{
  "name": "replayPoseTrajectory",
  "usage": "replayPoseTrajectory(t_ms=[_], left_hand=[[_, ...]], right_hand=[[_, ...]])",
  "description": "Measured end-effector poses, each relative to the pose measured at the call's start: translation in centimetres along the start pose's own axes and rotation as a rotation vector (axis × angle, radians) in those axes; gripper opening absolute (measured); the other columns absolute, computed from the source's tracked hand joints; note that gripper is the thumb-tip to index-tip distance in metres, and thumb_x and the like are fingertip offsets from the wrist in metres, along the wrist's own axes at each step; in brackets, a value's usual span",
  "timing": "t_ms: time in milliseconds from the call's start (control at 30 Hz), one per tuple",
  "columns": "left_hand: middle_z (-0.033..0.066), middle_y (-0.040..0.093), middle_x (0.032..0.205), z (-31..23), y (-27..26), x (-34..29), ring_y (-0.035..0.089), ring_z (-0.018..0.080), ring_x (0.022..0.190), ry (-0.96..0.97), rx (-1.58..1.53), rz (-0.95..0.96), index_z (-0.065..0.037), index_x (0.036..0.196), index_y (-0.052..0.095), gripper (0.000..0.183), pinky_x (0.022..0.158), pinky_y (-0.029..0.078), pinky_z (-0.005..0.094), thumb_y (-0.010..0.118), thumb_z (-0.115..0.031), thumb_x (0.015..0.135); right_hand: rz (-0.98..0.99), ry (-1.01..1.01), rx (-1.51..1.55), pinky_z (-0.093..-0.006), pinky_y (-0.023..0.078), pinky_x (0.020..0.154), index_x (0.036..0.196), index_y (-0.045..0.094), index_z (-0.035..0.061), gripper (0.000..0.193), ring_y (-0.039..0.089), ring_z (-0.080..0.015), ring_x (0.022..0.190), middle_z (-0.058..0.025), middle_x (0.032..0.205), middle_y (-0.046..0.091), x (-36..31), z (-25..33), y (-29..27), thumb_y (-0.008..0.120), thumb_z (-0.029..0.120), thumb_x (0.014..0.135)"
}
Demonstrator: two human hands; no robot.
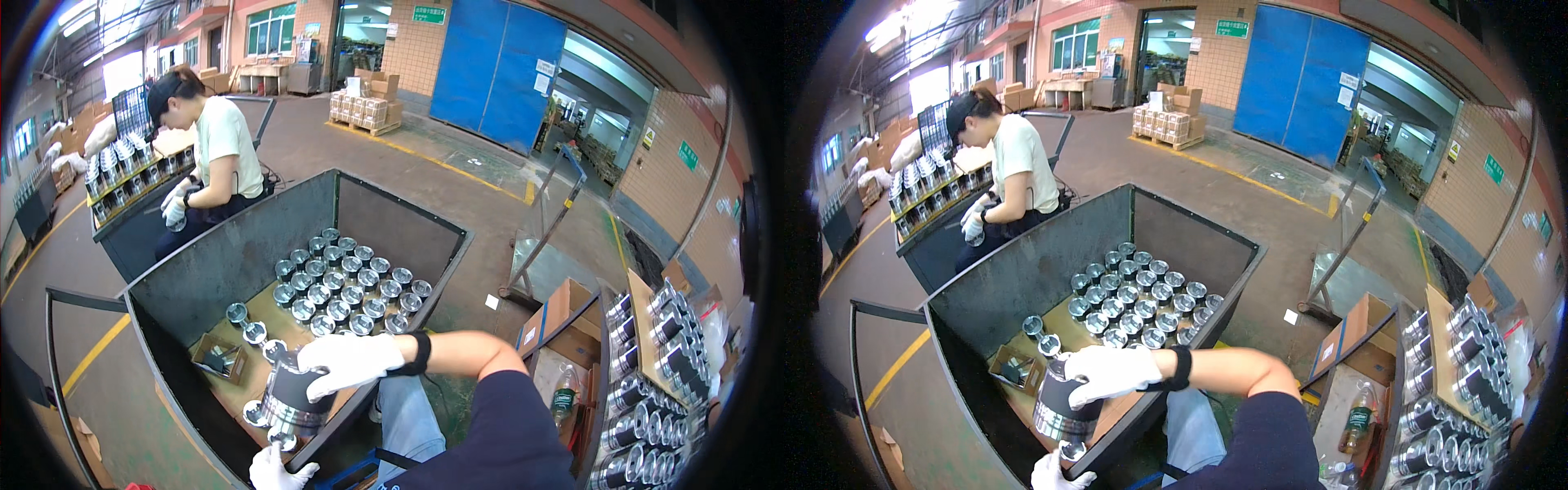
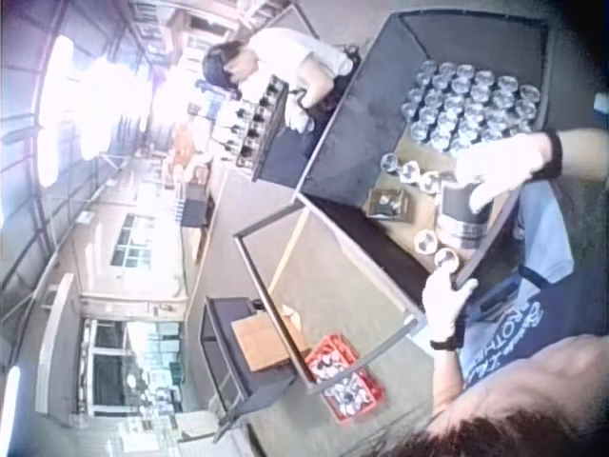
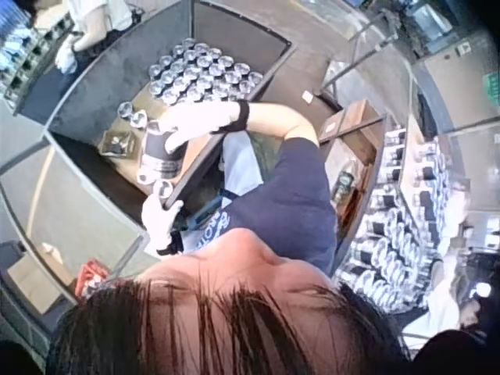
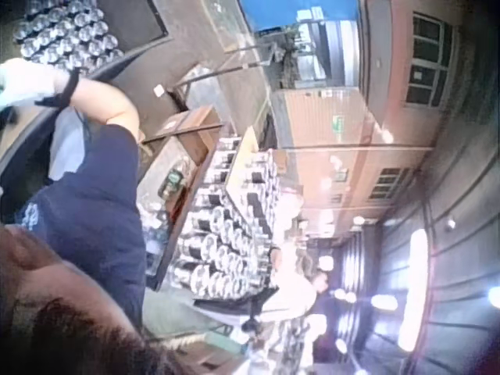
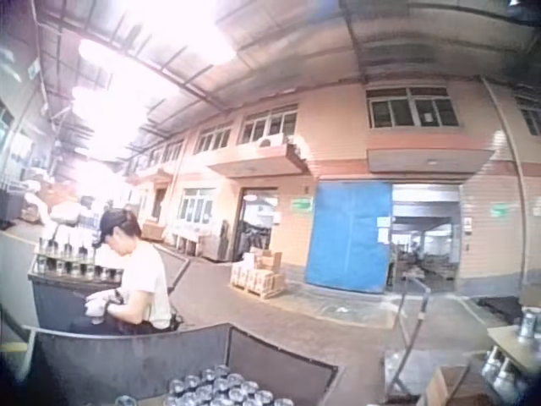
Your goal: Inspecting metal engine pistons and arranging them in a storage bin on a factory floor.
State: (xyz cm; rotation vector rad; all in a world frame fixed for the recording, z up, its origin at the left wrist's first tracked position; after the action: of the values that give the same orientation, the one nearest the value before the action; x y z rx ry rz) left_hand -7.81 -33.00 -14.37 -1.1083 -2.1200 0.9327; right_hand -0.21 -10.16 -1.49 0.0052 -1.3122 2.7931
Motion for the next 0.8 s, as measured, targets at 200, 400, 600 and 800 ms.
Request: replayPoseTrajectory(t_ms=[200, 400, 600, 800], left_hand=[[0.0195, 0.056, 0.131, -6.3, -1.9, -0.4, 0.059, 0.0317, 0.119, 0.146, -0.526, -0.223, 0.002, 0.14, 0.043, 0.111, 0.103, 0.046, 0.0396, 0.096, -0.037, 0.051], [0.0094, 0.048, 0.142, -5.9, -0.2, -5.2, 0.048, 0.0237, 0.129, 0.104, -1.084, -0.064, -0.005, 0.145, 0.036, 0.111, 0.111, 0.038, 0.0379, 0.096, -0.026, 0.053], [0.0088, 0.053, 0.133, -1.8, 3.1, -7.3, 0.051, 0.0206, 0.124, -0.206, -1.213, -0.288, -0.004, 0.141, 0.038, 0.116, 0.109, 0.04, 0.0375, 0.1, -0.021, 0.045], [0.0084, 0.054, 0.134, -3.4, 3.3, -7.0, 0.051, 0.02, 0.124, -0.204, -1.107, -0.227, -0.004, 0.142, 0.037, 0.117, 0.108, 0.041, 0.0371, 0.1, -0.021, 0.046]], right_hand=[[-0.421, 0.4, 1.642, -0.0369, 0.05, 0.095, 0.116, 0.063, -0.0012, 0.029, 0.064, -0.0232, 0.103, -0.0129, 0.113, 0.068, -6.8, -2.4, 11.0, 0.054, 0.02, 0.098], [-0.023, 0.548, 2.137, -0.0439, 0.052, 0.095, 0.117, 0.059, 0.0012, 0.033, 0.065, -0.0295, 0.105, -0.0159, 0.113, 0.067, -6.9, 1.3, 19.7, 0.054, 0.029, 0.099], [-0.054, 0.487, 2.055, -0.0479, 0.041, 0.106, 0.129, 0.056, 0.0072, 0.048, 0.058, -0.0277, 0.119, -0.0112, 0.128, 0.063, -6.1, 4.5, 20.0, 0.044, 0.044, 0.101], [-0.414, 0.644, 1.75, -0.0393, 0.049, 0.098, 0.125, 0.06, 0.0041, 0.052, 0.063, -0.0237, 0.11, -0.0105, 0.12, 0.066, -7.5, 1.0, 21.9, 0.047, 0.047, 0.099]])
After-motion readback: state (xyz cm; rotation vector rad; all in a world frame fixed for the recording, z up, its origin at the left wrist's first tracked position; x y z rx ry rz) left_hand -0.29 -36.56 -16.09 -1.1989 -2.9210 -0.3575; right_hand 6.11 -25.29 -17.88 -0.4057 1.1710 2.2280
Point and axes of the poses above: each hand's wrist, its own x-axis towards the middle knuckle, its own y-axis out of the palm, z = x × y, the point moved 7 cm from there along x, towards the middle knuckle
